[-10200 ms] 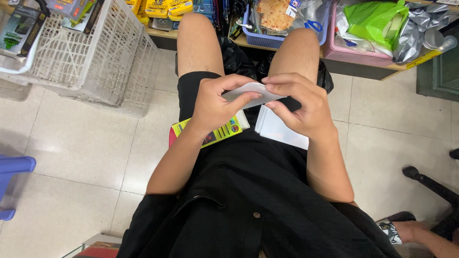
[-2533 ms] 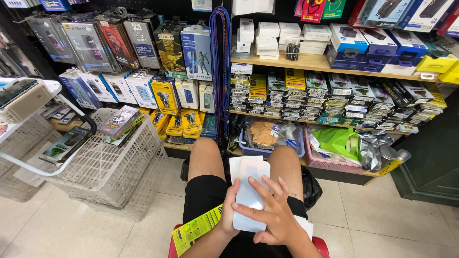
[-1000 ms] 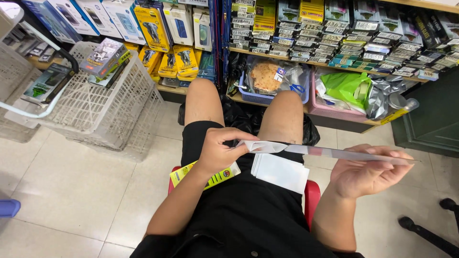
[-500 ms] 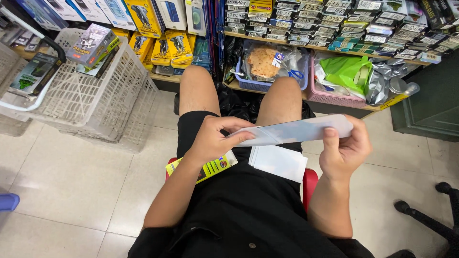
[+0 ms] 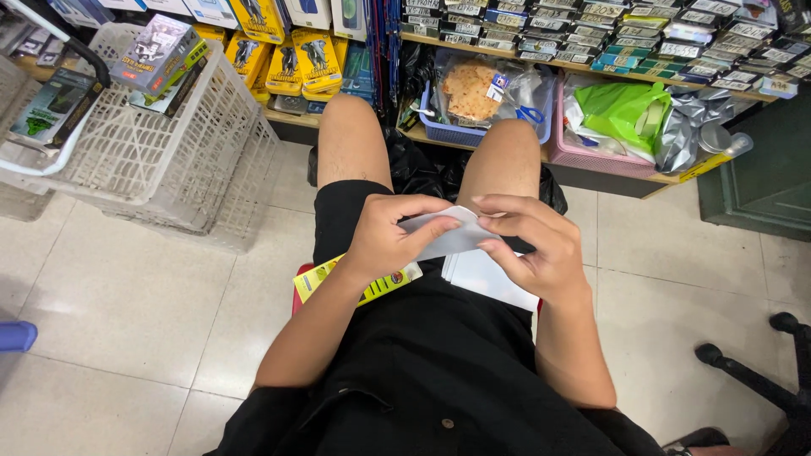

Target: The recorder is seen organizing and checking several mobile accessories, specifically screen protectors and phone cases, from their packaging at a repair or service desk.

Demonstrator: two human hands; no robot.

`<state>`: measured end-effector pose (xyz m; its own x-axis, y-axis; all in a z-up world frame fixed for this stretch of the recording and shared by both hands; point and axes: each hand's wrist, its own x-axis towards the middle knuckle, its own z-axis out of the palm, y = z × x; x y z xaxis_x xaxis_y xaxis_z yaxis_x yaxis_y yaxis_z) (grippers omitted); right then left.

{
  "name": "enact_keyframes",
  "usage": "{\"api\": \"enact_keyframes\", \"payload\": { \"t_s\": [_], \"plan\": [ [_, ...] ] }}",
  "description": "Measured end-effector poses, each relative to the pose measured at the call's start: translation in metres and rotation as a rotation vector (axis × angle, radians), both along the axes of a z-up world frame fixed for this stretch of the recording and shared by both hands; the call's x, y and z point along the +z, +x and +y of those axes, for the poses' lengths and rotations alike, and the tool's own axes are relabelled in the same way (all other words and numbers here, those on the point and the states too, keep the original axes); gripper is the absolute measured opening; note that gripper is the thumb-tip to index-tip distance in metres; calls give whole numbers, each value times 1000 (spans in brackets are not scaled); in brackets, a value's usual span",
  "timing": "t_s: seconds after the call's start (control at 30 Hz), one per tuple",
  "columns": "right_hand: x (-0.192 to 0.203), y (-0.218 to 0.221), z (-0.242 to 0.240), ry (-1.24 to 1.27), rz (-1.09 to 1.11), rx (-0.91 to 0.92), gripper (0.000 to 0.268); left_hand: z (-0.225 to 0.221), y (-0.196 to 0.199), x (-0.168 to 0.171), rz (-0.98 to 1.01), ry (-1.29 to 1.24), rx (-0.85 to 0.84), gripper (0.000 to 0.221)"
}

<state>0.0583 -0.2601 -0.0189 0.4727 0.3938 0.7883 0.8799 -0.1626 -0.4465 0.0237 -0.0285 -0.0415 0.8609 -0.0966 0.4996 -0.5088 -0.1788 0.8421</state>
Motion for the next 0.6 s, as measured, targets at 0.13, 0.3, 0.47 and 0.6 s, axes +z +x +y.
{"api": "enact_keyframes", "payload": {
  "t_s": [0.13, 0.3, 0.47, 0.6],
  "plan": [
    [6, -2, -1, -167, 68, -7, 26, -2, 2, -1, -47, 16, -14, 15],
    [16, -8, 2, -207, 541, -57, 52, 4, -3, 11, -24, 194, -122, 18],
    [16, 1, -7, -419, 248, -36, 15, 31, -18, -27, 109, 610, 171, 61],
    [9, 5, -14, -450, 373, -161, 20, 41, -38, -72, 58, 789, 122, 69]
  ]
}}
